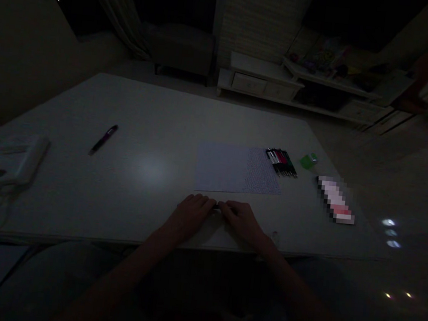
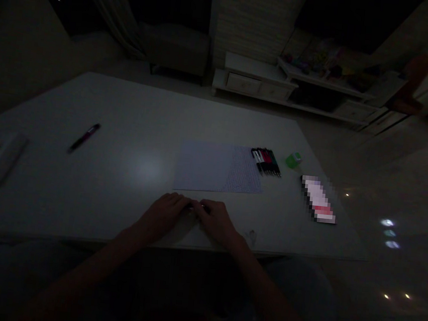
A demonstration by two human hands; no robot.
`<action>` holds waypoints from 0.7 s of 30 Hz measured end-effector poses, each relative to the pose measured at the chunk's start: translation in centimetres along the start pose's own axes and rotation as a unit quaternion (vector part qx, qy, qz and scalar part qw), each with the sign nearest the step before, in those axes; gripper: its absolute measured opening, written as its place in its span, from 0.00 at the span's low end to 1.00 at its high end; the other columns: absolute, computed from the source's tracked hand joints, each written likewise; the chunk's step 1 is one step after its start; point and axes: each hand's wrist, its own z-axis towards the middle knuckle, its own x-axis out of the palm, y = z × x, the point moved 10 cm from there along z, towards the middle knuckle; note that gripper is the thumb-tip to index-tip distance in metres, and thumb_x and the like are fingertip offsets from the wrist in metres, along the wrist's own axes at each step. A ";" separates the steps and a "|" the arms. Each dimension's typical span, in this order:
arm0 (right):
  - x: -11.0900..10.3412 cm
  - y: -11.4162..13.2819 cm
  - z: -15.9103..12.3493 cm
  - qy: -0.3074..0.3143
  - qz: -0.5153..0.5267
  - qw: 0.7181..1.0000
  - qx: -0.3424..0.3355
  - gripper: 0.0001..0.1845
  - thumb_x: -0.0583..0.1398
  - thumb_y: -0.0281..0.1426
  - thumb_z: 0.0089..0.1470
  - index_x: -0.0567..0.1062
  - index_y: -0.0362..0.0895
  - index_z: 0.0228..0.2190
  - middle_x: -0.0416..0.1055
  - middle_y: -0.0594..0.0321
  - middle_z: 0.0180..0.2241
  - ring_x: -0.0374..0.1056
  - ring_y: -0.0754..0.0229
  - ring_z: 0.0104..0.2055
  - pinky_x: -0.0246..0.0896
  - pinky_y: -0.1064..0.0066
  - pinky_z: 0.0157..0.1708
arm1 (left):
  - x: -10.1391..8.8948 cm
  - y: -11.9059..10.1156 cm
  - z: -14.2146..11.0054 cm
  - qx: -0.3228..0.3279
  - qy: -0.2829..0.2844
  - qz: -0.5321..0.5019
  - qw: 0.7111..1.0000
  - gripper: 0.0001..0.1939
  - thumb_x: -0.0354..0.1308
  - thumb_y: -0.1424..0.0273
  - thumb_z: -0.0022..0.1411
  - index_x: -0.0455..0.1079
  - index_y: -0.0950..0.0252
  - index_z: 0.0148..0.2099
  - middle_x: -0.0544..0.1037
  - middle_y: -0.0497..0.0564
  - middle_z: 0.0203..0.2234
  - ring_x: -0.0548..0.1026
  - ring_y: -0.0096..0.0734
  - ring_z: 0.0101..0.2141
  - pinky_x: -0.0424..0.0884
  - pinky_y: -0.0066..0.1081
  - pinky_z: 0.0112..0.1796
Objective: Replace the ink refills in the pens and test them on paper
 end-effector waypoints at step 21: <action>-0.2 0.3 -0.3 0.023 -0.005 1.000 0.003 0.17 0.50 0.40 0.56 0.66 0.42 0.22 0.62 0.67 0.20 0.57 0.66 0.23 0.50 0.75 0.25 | 0.0 -0.1 0.1 -0.002 0.005 0.004 1.000 0.04 0.48 0.73 0.63 0.62 0.65 0.40 0.71 0.51 0.32 0.68 0.35 0.34 0.62 0.34 0.36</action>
